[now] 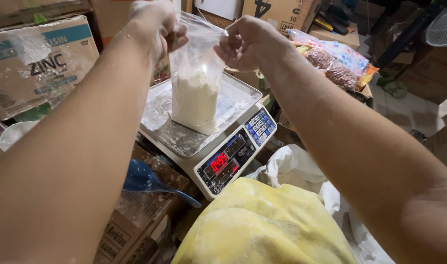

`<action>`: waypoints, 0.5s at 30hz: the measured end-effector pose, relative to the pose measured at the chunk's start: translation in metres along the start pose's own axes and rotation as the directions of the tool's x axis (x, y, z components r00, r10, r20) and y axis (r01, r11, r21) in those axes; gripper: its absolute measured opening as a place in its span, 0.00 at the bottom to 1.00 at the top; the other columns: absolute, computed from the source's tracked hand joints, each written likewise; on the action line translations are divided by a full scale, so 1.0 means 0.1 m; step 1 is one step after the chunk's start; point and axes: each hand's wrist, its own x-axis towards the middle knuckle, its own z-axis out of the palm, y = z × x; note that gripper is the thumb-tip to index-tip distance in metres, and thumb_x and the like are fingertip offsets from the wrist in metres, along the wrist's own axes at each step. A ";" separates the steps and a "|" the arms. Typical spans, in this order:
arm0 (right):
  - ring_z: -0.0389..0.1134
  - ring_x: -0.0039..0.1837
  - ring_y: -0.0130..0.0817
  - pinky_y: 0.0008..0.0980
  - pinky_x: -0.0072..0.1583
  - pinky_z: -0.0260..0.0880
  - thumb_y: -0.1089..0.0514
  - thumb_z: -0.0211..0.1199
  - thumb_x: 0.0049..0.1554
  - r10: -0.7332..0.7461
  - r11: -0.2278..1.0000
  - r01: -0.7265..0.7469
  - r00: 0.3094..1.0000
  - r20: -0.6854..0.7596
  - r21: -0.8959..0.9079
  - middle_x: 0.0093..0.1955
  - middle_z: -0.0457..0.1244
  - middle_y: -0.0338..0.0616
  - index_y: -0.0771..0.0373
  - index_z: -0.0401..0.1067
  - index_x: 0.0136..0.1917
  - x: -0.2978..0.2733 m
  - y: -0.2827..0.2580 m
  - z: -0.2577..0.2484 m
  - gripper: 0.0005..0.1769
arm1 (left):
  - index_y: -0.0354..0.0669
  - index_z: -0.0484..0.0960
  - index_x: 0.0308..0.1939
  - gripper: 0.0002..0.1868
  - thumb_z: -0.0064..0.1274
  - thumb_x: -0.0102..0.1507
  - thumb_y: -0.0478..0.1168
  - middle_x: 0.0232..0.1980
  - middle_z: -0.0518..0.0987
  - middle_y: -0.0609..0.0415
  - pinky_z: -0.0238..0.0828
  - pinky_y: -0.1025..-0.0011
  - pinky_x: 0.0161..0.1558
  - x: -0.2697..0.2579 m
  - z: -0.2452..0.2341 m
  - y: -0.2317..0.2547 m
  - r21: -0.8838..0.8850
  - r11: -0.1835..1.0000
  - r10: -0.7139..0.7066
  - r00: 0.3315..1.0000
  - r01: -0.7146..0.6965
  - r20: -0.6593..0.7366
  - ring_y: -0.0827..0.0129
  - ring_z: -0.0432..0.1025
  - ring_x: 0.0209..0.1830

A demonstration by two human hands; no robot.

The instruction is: The person scoops white powder from a large sack into a plastic bag placed on a digital scale, adjusts the amount to reach a target weight, ties the bag, and sets it aside. The process is repeated multiple times in a cluttered storage area.

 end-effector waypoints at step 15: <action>0.74 0.41 0.29 0.31 0.52 0.80 0.62 0.66 0.56 -0.518 0.711 0.519 0.843 0.146 -0.474 0.37 0.69 0.44 0.68 0.71 0.43 0.17 -0.33 -0.31 0.07 | 0.41 0.77 0.42 0.12 0.48 0.68 0.47 0.29 0.80 0.57 0.79 0.75 0.28 0.01 -0.26 -0.05 0.203 0.965 0.167 0.986 -0.168 0.024 0.76 0.77 0.24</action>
